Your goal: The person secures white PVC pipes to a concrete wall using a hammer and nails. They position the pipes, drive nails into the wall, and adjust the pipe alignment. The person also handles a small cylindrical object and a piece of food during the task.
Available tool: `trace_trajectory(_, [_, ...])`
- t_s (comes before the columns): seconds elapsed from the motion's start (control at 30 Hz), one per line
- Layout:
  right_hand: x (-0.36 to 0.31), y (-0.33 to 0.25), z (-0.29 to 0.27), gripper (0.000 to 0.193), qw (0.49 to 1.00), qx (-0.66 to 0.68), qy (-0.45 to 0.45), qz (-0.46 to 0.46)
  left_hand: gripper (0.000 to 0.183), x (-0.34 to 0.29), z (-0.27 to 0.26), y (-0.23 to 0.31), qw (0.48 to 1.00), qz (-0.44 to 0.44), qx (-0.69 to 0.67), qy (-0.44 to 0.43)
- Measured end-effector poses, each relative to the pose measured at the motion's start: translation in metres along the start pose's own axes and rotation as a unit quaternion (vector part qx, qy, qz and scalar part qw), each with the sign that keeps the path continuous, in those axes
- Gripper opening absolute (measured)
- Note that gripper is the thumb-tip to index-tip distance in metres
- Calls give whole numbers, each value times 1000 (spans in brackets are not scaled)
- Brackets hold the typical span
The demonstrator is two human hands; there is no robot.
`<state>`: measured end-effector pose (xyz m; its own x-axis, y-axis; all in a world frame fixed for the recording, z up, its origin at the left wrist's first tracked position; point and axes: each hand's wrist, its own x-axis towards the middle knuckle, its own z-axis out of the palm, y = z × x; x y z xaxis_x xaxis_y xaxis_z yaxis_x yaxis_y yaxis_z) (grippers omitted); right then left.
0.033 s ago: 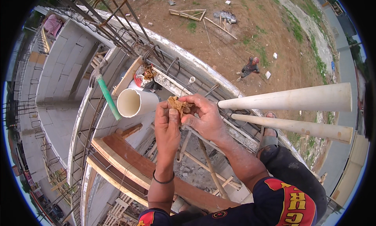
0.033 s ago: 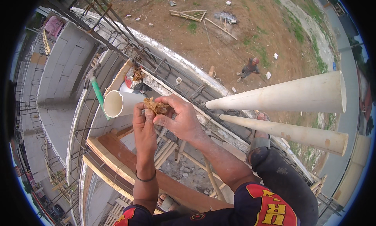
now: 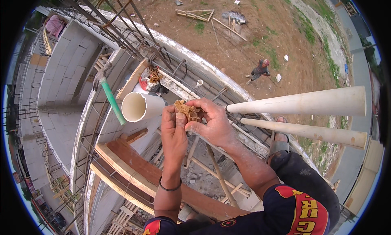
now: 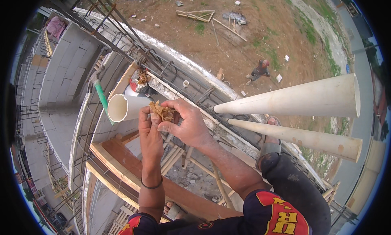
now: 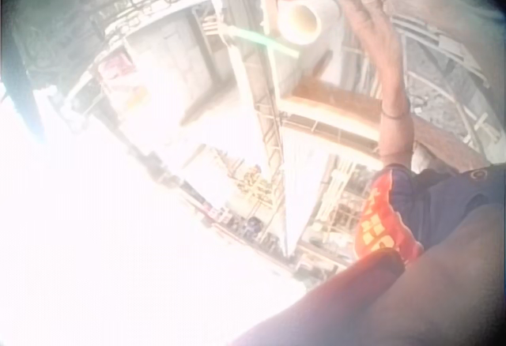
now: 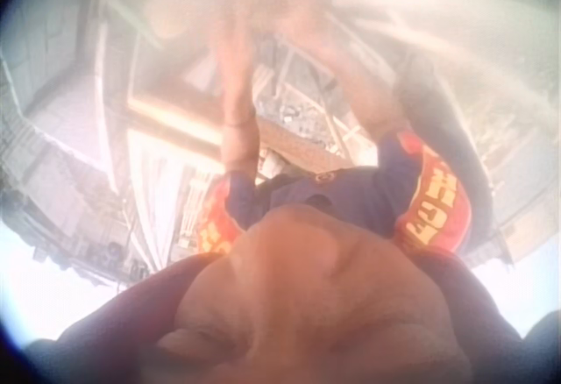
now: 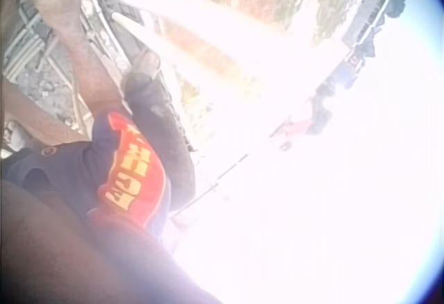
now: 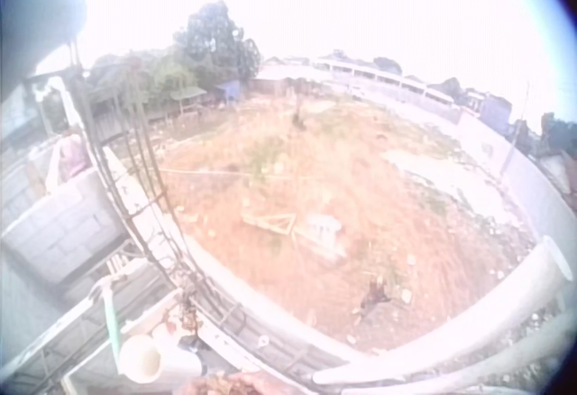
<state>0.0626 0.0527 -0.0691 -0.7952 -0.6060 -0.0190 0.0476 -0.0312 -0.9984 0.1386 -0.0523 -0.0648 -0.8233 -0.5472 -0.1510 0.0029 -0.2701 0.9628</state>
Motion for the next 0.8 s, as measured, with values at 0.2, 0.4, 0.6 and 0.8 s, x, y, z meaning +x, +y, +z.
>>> trace_trajectory(0.2, [5, 3, -1, 17, 996, 26, 71, 49, 8, 5, 5, -12, 992, -38, -107, 60])
trace_trajectory(0.4, [-4, 21, 12, 13, 988, 90, 122, -41, 12, 3, 2, -22, 960, -74, -271, 8])
trace_trajectory(0.6, [-4, 25, 6, 14, 987, -21, 107, -114, 16, 2, 8, -18, 992, 34, -104, 64])
trace_trajectory(0.8, [2, 17, 0, 11, 982, -94, 95, -135, 26, -3, 9, -21, 992, 36, -96, 76])
